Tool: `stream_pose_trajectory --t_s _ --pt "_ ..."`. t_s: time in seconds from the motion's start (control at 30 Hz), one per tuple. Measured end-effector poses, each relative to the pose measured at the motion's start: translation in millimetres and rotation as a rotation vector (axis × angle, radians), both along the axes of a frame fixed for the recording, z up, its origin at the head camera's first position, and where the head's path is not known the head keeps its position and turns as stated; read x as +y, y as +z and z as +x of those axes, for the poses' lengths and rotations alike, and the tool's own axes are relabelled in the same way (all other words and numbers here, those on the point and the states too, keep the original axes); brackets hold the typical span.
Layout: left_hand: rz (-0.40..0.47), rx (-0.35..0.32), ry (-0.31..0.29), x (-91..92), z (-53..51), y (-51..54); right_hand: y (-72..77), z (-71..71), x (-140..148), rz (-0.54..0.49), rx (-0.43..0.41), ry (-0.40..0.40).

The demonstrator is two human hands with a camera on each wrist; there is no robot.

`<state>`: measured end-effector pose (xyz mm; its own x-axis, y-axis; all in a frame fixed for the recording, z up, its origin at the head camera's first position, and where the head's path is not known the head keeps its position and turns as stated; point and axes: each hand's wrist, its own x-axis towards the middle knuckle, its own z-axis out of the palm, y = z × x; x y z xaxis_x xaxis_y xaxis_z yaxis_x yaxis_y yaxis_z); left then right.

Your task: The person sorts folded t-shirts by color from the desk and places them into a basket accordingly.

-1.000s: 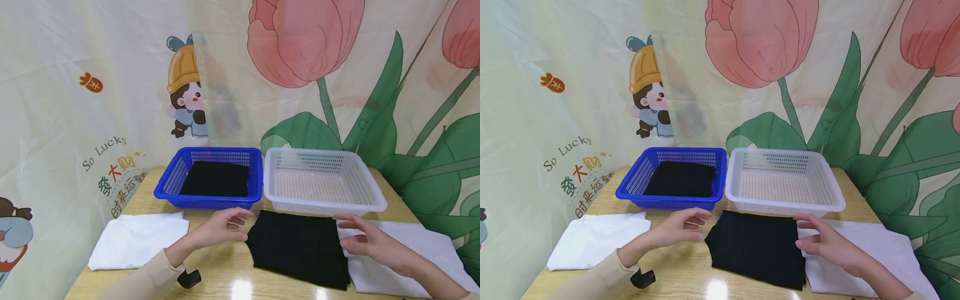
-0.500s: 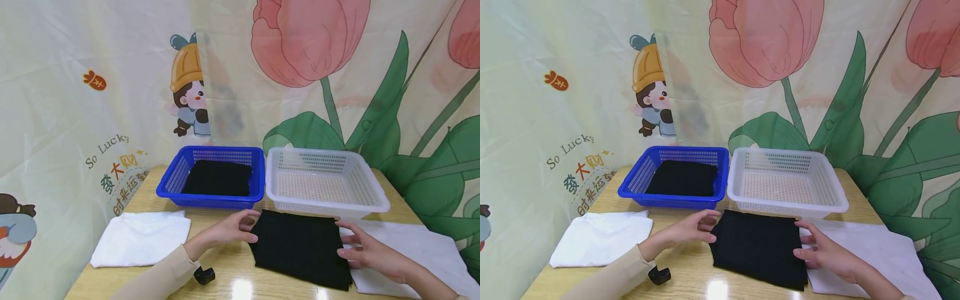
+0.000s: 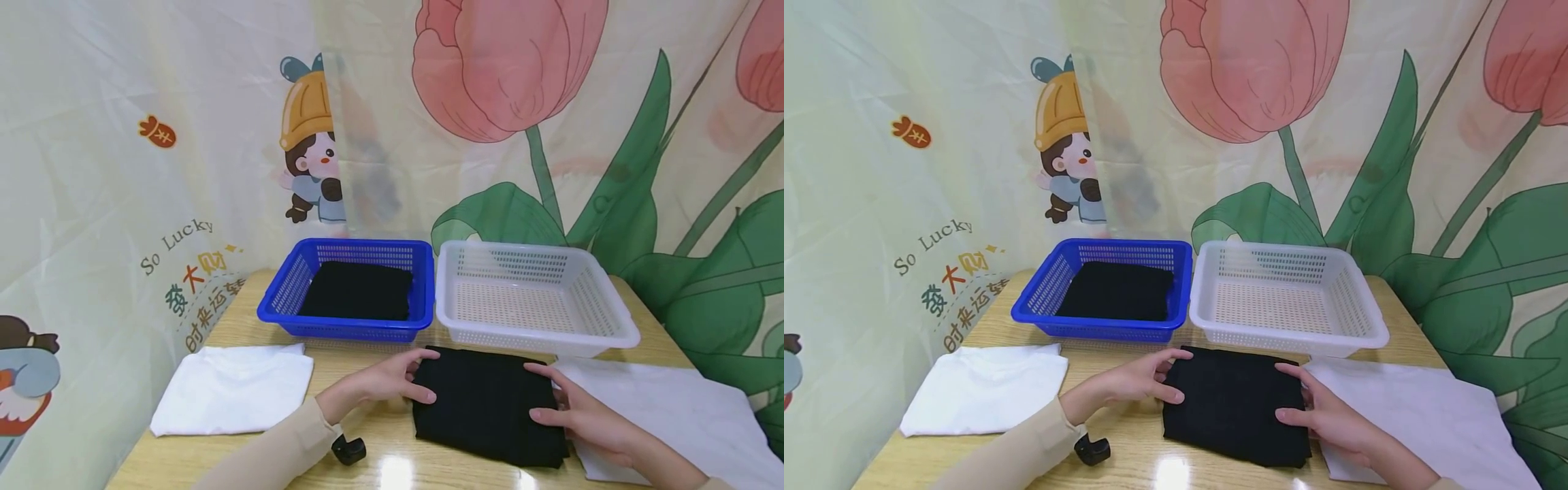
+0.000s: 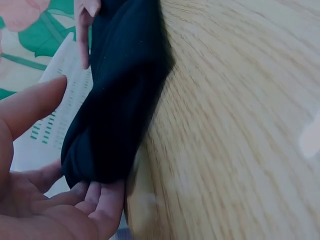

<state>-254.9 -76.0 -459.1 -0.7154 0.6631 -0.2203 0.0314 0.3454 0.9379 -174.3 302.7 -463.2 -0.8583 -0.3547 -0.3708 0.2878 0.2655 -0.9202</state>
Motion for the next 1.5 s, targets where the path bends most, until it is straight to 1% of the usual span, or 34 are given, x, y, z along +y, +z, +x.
stream_pose_trajectory --t_s 0.07,0.13,0.33,0.47,0.63,0.83,0.93,1.0,1.1,1.2,1.33,1.5 --pt "-0.017 0.010 0.001 1.3 1.0 1.0 -3.2 0.7 -3 0.005 0.032 -0.004" --pt "-0.014 0.013 0.002 2.0 1.6 1.5 -5.8 1.6 -6 0.011 0.060 -0.014" --pt "0.040 0.019 0.013 4.1 2.6 0.5 -9.5 3.9 -14 0.027 0.115 -0.044" --pt "0.079 -0.007 0.024 4.8 4.3 -2.8 -8.8 5.1 -18 0.030 0.159 -0.034" --pt "0.100 -0.034 0.040 4.1 6.2 -7.8 -6.2 5.5 -22 0.001 0.161 -0.031" --pt "0.089 -0.009 0.061 2.9 7.9 -10.4 -10.5 3.3 -27 -0.006 0.171 -0.071" --pt "0.094 -0.002 0.084 2.4 9.7 -11.0 -13.1 3.1 -30 0.002 0.175 -0.081" --pt "0.098 0.014 0.098 1.7 10.6 -11.4 -13.7 3.3 -33 0.001 0.170 -0.087" --pt "0.097 0.053 0.111 -1.2 11.8 -9.4 -13.4 4.0 -38 -0.002 0.184 -0.080" --pt "0.093 0.081 0.110 -6.1 13.0 -5.0 -10.8 4.9 -44 -0.006 0.195 -0.075" --pt "0.102 0.083 0.102 -16.8 14.3 0.4 -5.6 5.8 -51 0.009 0.207 -0.068" --pt "0.067 0.108 0.107 -34.3 15.4 10.4 1.5 5.3 -63 0.019 0.244 -0.061"
